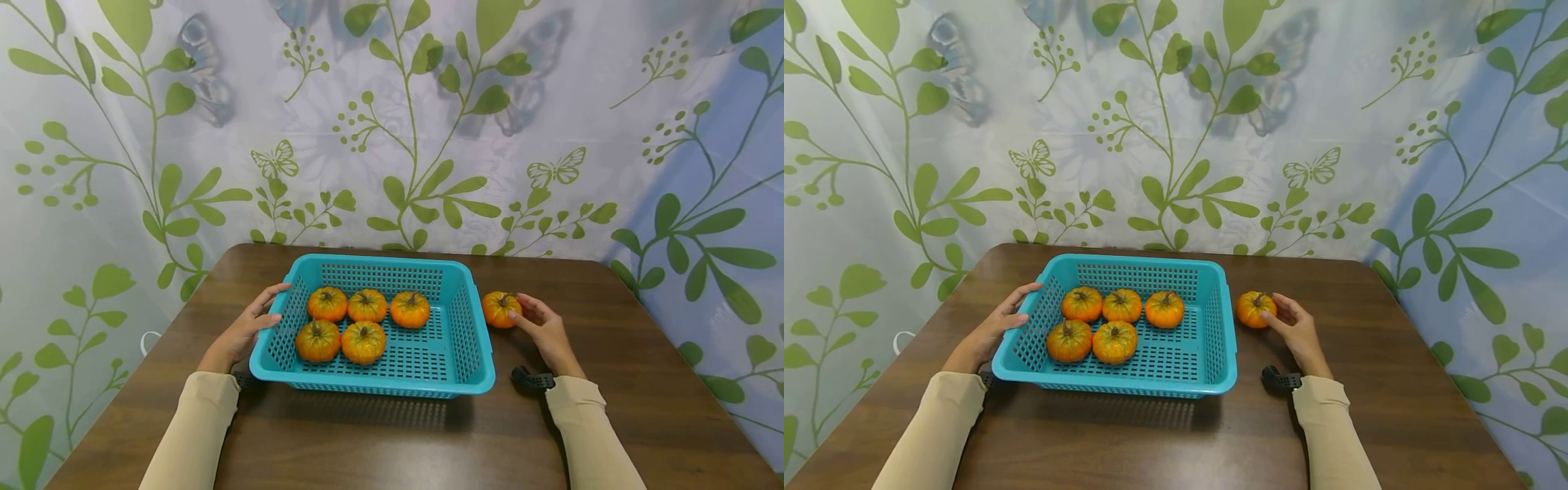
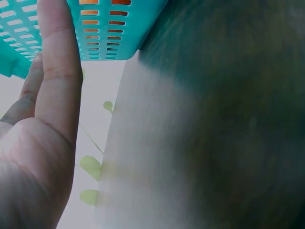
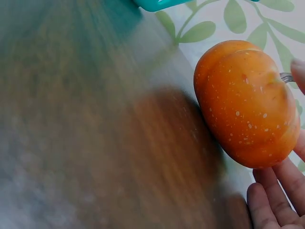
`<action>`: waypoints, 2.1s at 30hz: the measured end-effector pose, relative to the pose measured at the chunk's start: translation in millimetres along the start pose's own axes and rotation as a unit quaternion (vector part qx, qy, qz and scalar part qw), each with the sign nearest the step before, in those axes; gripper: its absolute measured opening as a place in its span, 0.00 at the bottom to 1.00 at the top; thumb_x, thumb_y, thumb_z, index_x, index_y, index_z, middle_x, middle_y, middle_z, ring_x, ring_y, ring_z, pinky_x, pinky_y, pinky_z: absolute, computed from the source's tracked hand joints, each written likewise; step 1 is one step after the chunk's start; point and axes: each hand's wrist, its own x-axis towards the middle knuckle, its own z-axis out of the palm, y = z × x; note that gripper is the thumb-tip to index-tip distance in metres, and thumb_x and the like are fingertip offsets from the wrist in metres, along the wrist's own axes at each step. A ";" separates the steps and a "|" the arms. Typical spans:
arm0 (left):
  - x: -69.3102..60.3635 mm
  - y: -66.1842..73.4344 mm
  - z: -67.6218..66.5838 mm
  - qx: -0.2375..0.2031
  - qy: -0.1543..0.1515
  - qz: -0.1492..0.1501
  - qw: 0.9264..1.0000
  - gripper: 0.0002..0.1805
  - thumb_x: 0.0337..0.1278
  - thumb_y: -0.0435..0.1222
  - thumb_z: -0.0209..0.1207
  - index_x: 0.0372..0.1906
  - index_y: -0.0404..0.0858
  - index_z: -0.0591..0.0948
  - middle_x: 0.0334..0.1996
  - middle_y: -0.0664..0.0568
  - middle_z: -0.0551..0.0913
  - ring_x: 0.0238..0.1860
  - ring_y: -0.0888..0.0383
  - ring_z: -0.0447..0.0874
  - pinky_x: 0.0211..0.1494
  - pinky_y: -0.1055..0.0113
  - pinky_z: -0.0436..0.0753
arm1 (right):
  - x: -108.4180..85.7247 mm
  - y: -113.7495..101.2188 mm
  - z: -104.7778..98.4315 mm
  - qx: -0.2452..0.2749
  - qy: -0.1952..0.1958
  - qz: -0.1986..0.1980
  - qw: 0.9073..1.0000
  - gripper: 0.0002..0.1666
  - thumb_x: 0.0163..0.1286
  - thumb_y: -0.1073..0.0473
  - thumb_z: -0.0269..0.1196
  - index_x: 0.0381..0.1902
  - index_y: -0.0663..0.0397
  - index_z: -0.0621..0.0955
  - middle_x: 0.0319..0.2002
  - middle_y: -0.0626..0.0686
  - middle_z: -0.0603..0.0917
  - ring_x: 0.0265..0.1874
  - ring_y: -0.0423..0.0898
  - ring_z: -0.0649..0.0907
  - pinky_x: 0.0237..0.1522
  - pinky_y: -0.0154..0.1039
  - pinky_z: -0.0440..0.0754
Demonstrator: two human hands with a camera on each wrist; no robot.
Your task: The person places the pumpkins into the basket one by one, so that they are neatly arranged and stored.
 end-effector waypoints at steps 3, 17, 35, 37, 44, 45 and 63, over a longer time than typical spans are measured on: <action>0.4 -0.3 -0.3 -0.004 -0.003 0.000 1.000 0.27 0.80 0.38 0.54 0.75 0.66 0.70 0.79 0.24 0.50 0.61 0.53 0.78 0.58 0.59 0.87 | -0.9 -0.2 -0.3 -0.020 -0.015 -0.013 1.000 0.39 0.81 0.59 0.67 0.80 0.69 0.66 0.76 0.71 0.70 0.56 0.25 0.75 0.57 0.17 0.73; 0.4 -1.3 -1.1 -0.010 -0.006 0.001 1.000 0.28 0.80 0.38 0.53 0.75 0.66 0.70 0.79 0.24 0.50 0.61 0.55 0.79 0.58 0.59 0.87 | 0.0 1.0 -0.4 -0.079 -0.035 -0.020 0.996 0.43 0.78 0.58 0.70 0.82 0.67 0.65 0.75 0.71 0.73 0.65 0.50 0.77 0.55 0.18 0.73; 0.2 -0.6 0.1 -0.013 -0.007 0.000 1.000 0.27 0.80 0.40 0.55 0.75 0.66 0.70 0.79 0.23 0.49 0.61 0.52 0.78 0.57 0.57 0.88 | -1.7 -1.9 2.2 -0.100 -0.027 0.000 0.995 0.42 0.77 0.56 0.72 0.80 0.67 0.68 0.71 0.72 0.76 0.63 0.57 0.80 0.52 0.18 0.74; 0.3 -0.5 0.2 -0.014 -0.007 0.001 1.000 0.26 0.80 0.39 0.55 0.74 0.66 0.70 0.79 0.23 0.50 0.61 0.52 0.78 0.57 0.58 0.88 | -1.5 -1.4 2.0 -0.100 -0.026 0.001 0.995 0.42 0.77 0.56 0.72 0.80 0.66 0.68 0.71 0.71 0.76 0.61 0.49 0.81 0.53 0.18 0.74; 1.0 -1.2 0.8 -0.018 -0.010 0.003 1.000 0.27 0.80 0.39 0.55 0.75 0.66 0.70 0.78 0.23 0.50 0.61 0.53 0.78 0.58 0.58 0.88 | -1.7 1.3 0.9 -0.100 -0.025 0.000 0.995 0.42 0.77 0.56 0.72 0.80 0.67 0.68 0.72 0.71 0.76 0.60 0.47 0.80 0.53 0.18 0.73; 1.0 -1.2 0.8 -0.018 -0.010 0.003 1.000 0.27 0.80 0.39 0.55 0.74 0.66 0.70 0.78 0.23 0.50 0.61 0.52 0.78 0.58 0.58 0.88 | -1.8 1.4 0.9 -0.101 -0.025 -0.001 0.995 0.43 0.77 0.55 0.72 0.80 0.66 0.67 0.72 0.71 0.76 0.62 0.51 0.80 0.53 0.18 0.73; 0.8 -2.1 1.7 -0.024 -0.014 0.000 1.000 0.27 0.80 0.39 0.55 0.75 0.66 0.70 0.79 0.23 0.49 0.61 0.51 0.78 0.57 0.57 0.88 | -3.9 -6.4 -2.7 -0.040 0.021 -0.021 0.999 0.40 0.78 0.59 0.69 0.81 0.65 0.67 0.71 0.65 0.77 0.50 0.24 0.77 0.53 0.18 0.75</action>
